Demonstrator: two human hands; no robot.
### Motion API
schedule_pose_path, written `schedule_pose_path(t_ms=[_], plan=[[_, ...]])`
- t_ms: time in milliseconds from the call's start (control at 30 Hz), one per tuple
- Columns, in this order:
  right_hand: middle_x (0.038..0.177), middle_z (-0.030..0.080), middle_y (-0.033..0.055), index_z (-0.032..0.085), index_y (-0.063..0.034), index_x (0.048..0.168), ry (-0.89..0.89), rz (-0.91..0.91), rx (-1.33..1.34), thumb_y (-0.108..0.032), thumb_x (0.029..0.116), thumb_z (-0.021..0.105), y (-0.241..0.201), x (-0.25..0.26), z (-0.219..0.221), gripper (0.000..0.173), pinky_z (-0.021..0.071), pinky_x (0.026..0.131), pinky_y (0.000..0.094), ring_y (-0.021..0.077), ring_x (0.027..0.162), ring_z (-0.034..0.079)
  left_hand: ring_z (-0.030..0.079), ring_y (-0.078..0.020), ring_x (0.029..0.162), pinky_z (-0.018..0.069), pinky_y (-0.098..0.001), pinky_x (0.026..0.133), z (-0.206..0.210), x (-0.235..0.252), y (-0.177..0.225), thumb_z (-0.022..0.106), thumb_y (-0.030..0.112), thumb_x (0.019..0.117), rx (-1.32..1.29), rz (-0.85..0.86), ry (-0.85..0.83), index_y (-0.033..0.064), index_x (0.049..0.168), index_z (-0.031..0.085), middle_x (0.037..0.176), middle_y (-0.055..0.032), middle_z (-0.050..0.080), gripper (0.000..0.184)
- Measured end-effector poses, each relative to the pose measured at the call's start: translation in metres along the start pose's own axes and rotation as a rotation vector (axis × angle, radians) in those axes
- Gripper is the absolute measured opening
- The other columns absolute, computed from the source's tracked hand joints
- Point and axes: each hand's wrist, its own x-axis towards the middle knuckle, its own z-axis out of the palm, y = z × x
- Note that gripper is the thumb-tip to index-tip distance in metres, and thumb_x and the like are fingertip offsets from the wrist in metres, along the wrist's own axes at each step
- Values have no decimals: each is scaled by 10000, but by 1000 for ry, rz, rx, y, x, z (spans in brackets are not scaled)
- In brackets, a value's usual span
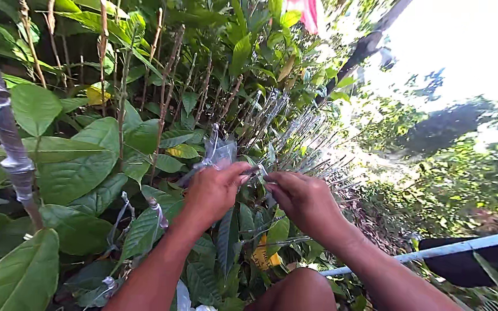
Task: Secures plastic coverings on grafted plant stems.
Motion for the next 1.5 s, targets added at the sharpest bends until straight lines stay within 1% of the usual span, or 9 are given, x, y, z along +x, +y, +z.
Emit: schedule_pose_path(t_ms=[267, 467, 600, 767, 933, 1033, 1200, 1300, 1500], plan=[[1012, 613, 122, 706, -72, 923, -350, -375, -394, -45, 910, 664, -44, 55, -41, 51, 521, 605, 426, 311, 864, 636, 711, -288, 832, 569, -544, 717, 9, -3, 11, 628, 186, 977, 4, 105, -144, 110, 1030, 766, 919, -105, 712, 166], [900, 694, 113, 733, -40, 998, -304, -183, 164, -197, 1035, 577, 33, 68, 9, 224, 580, 765, 509, 268, 841, 691, 656, -13, 659, 579, -201, 611, -3, -1, -6, 669, 245, 989, -362, -25, 37, 61, 1086, 765, 928, -6, 748, 229], [870, 711, 126, 714, -40, 971, -99, -356, 118, -86, 984, 581, -15, 15, 53, 141, 606, 667, 484, 303, 798, 722, 612, 25, 668, 527, -160, 611, -8, 2, -10, 686, 210, 971, -493, -99, 139, 43, 1078, 756, 932, 24, 740, 210], [803, 660, 96, 666, -62, 895, -301, -559, -11, -47, 913, 640, -70, 7, 15, 35, 566, 552, 421, 271, 706, 687, 607, 29, 697, 523, -159, 653, 5, 5, -7, 665, 201, 977, -423, -3, 97, 36, 1054, 755, 928, -4, 737, 203], [892, 671, 70, 783, -112, 1009, 26, -225, 85, -121, 976, 637, -1, 74, -18, 150, 546, 718, 408, 235, 845, 641, 489, 49, 593, 429, -130, 548, 16, -3, -9, 699, 142, 940, -538, 66, -1, -24, 1113, 706, 845, 7, 686, 240], [896, 656, -34, 759, -108, 953, -232, 288, 746, -221, 968, 682, 21, 59, 8, 138, 510, 709, 243, 45, 780, 595, 527, 32, 608, 466, -146, 548, 9, -2, -13, 725, 95, 916, -683, 2, -7, -31, 1327, 571, 939, 25, 697, 457], [887, 661, -53, 746, -98, 927, -270, 366, 1132, -178, 981, 643, 11, 29, 30, 142, 537, 731, 208, 31, 790, 619, 587, 51, 711, 519, -147, 659, 6, -5, -21, 673, 145, 974, -624, 108, 43, -15, 1042, 742, 912, -5, 724, 187], [1056, 661, -21, 705, -74, 1126, -164, 146, 878, -275, 965, 674, 5, 20, 36, 259, 553, 825, 234, 43, 951, 630, 557, 30, 666, 493, -153, 624, 4, -4, -20, 656, 127, 974, -545, 92, 100, -9, 1013, 741, 850, -11, 700, 165], [919, 640, 13, 696, -113, 960, 330, 110, 268, -221, 955, 674, 2, 23, 53, 110, 538, 775, 303, 111, 870, 624, 600, 22, 772, 521, -159, 708, 8, 0, -13, 666, 158, 983, -665, 58, -26, 33, 1027, 744, 908, 26, 688, 154]])
